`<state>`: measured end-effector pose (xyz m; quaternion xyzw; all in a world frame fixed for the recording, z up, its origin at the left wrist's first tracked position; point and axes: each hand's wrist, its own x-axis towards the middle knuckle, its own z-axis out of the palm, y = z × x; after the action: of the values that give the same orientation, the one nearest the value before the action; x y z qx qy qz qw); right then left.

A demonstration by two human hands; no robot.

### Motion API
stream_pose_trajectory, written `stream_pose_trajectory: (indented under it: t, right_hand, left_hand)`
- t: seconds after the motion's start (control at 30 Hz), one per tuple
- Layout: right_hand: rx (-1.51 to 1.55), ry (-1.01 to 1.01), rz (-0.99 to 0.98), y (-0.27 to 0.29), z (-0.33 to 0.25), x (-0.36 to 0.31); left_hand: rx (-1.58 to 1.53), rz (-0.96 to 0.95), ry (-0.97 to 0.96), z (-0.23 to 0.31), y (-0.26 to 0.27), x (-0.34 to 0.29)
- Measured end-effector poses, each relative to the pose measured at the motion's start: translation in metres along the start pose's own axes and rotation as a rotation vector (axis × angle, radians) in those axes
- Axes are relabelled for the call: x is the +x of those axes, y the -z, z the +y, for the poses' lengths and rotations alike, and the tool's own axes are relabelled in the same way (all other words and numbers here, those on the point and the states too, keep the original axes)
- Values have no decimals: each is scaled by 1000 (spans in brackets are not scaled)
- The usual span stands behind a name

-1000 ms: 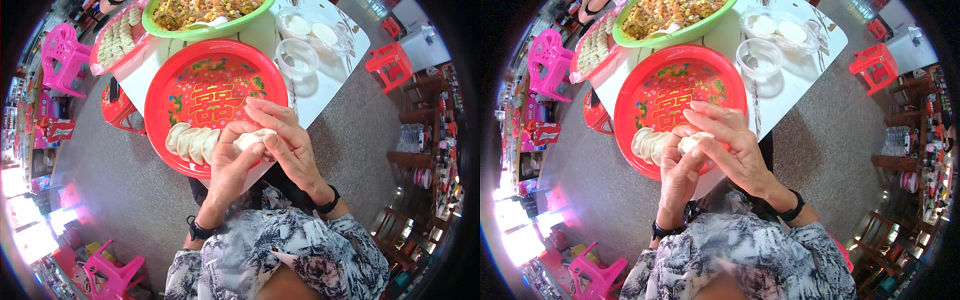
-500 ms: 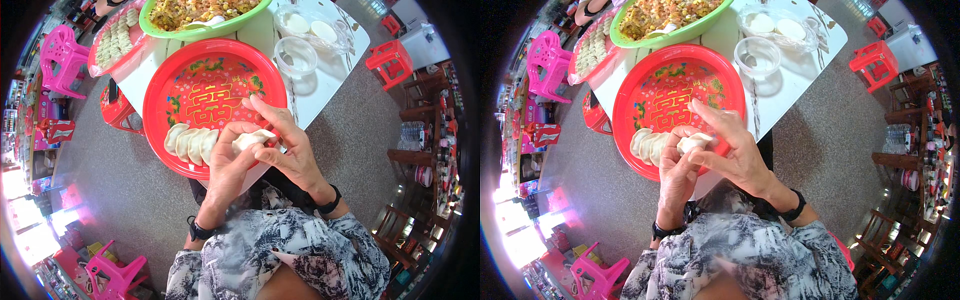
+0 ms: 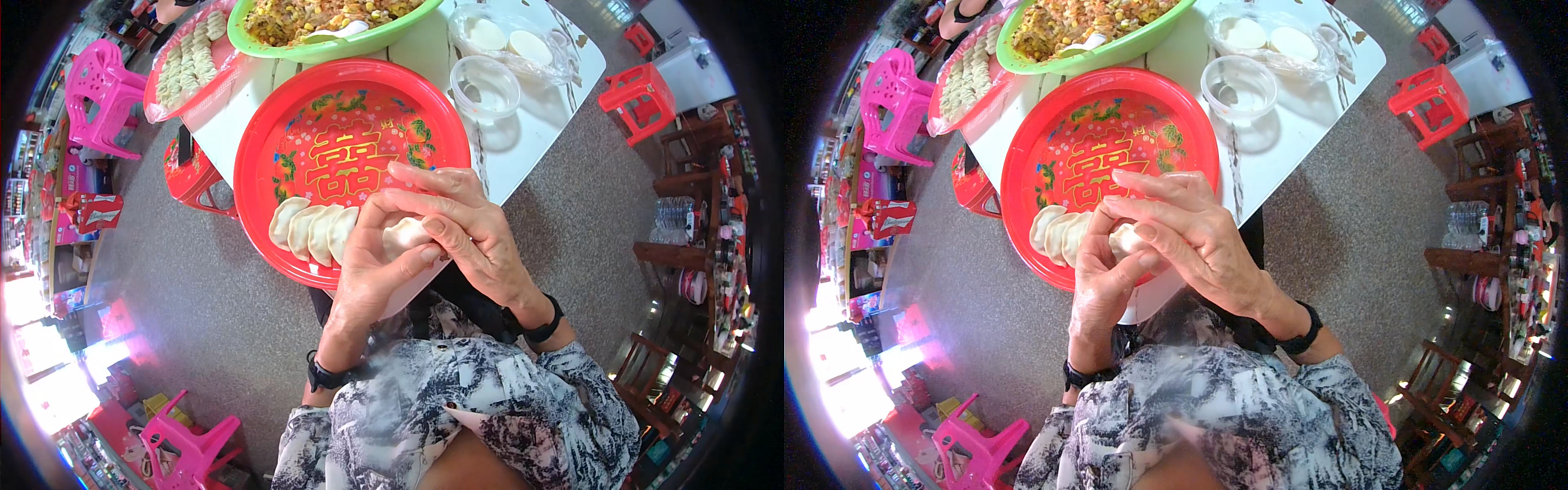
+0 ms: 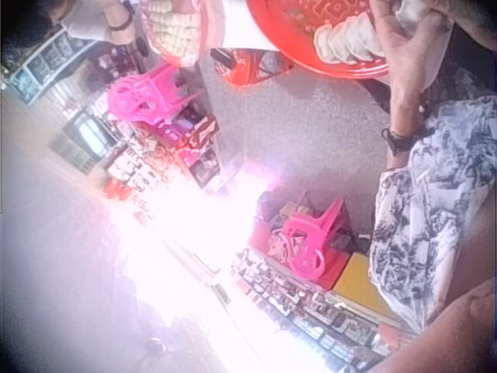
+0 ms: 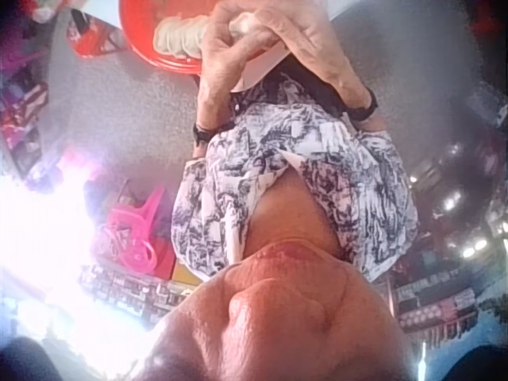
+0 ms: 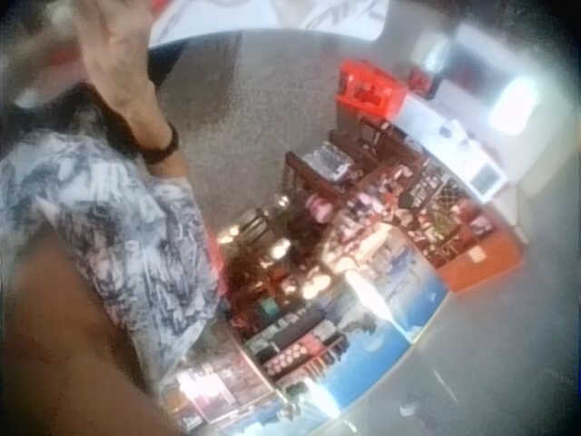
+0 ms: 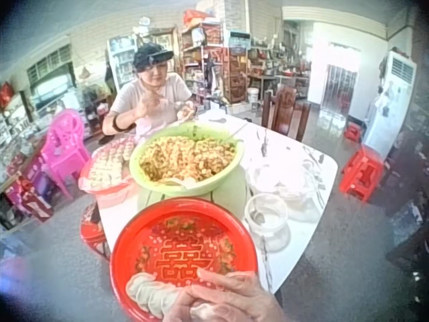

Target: The person is folding dumplings and placing them on a red tray.

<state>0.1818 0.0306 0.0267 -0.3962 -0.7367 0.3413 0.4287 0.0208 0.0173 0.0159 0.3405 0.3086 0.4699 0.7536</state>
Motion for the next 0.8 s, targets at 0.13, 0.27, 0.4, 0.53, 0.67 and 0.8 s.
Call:
stream_pose_trajectory:
  t: [0.13,0.27,0.4,0.53,0.67,0.8]
  right_hand:
    - [44,20,-48,1,1,0]
    - [80,-1,-53,1,5,-2]
    - [117,-33,-8,1,-2,-2]
    - [73,-60,-56,5,-1,-1]
    - [-4,17,-87,9,3,1]
    - [-22,22,-89,9,1,1]
  left_hand:
    - [73,8,-19,1,0,1]
    - [70,3,7,1,2,1]
    - [57,12,-40,0,7,2]
    - [67,0,17,10,1,2]
    - [59,-115,48,21,2,3]
    - [190,-100,40,24,2,3]
